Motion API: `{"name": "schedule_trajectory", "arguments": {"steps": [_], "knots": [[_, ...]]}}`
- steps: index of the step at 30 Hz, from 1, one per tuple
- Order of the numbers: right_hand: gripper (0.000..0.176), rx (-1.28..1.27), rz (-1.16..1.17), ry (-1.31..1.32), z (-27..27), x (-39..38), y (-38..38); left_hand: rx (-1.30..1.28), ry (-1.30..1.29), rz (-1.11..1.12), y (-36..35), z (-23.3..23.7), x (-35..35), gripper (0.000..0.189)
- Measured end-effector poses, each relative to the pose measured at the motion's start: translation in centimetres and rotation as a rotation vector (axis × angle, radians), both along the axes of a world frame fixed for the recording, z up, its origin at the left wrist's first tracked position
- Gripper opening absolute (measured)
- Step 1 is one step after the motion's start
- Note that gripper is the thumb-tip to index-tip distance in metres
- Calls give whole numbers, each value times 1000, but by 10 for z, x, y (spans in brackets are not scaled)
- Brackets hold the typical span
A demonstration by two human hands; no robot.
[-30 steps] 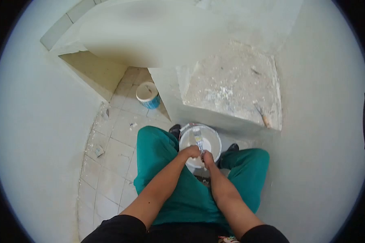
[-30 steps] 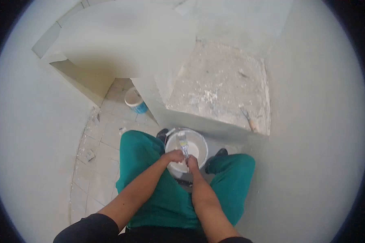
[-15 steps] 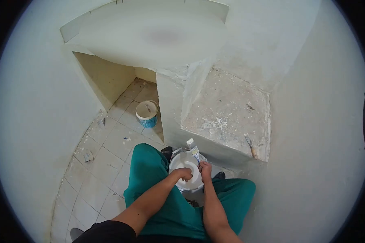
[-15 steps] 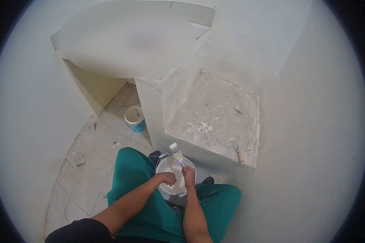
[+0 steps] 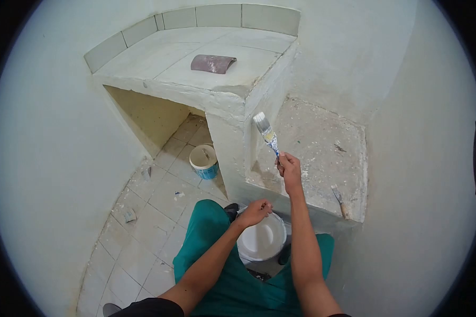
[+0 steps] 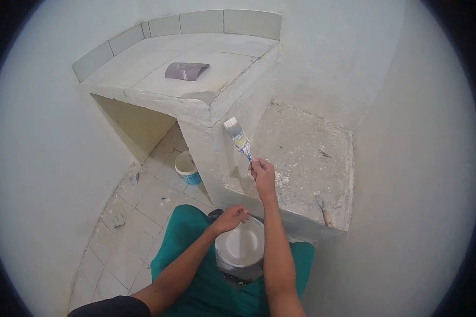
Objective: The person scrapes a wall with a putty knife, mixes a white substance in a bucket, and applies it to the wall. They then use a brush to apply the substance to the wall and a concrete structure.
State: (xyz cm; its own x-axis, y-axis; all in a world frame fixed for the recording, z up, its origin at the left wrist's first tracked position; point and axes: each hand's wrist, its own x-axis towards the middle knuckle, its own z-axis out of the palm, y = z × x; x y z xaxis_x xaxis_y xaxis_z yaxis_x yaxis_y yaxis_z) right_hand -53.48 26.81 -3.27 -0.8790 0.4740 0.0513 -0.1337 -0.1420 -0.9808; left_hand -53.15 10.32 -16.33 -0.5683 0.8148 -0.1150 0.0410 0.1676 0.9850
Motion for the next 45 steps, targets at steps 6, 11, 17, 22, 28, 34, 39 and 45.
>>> {"name": "schedule_trajectory", "arguments": {"steps": [6,11,17,22,28,34,39,45], "knots": [[37,226,7,-170,-18,4,22,-8,-18,-8,-9,-13,-6,25],[36,676,-180,-412,-15,16,44,-19,-104,13,-6,22,-4,26],[35,746,-253,-332,47,4,39,67,-110,-16,11,57,-16,26],[34,450,-179,-213,75,-7,57,88,7,5,36,140,-27,26],[31,212,-25,-150,33,-14,48,278,110,101,58,194,-30,25],[36,725,-126,-526,12,4,64,219,212,83,64,195,-25,23],[30,845,-405,-450,51,-4,56,257,254,83,68,208,-20,23],[19,985,-601,-27,46,-28,31,277,377,142,66,217,-18,22]]}}
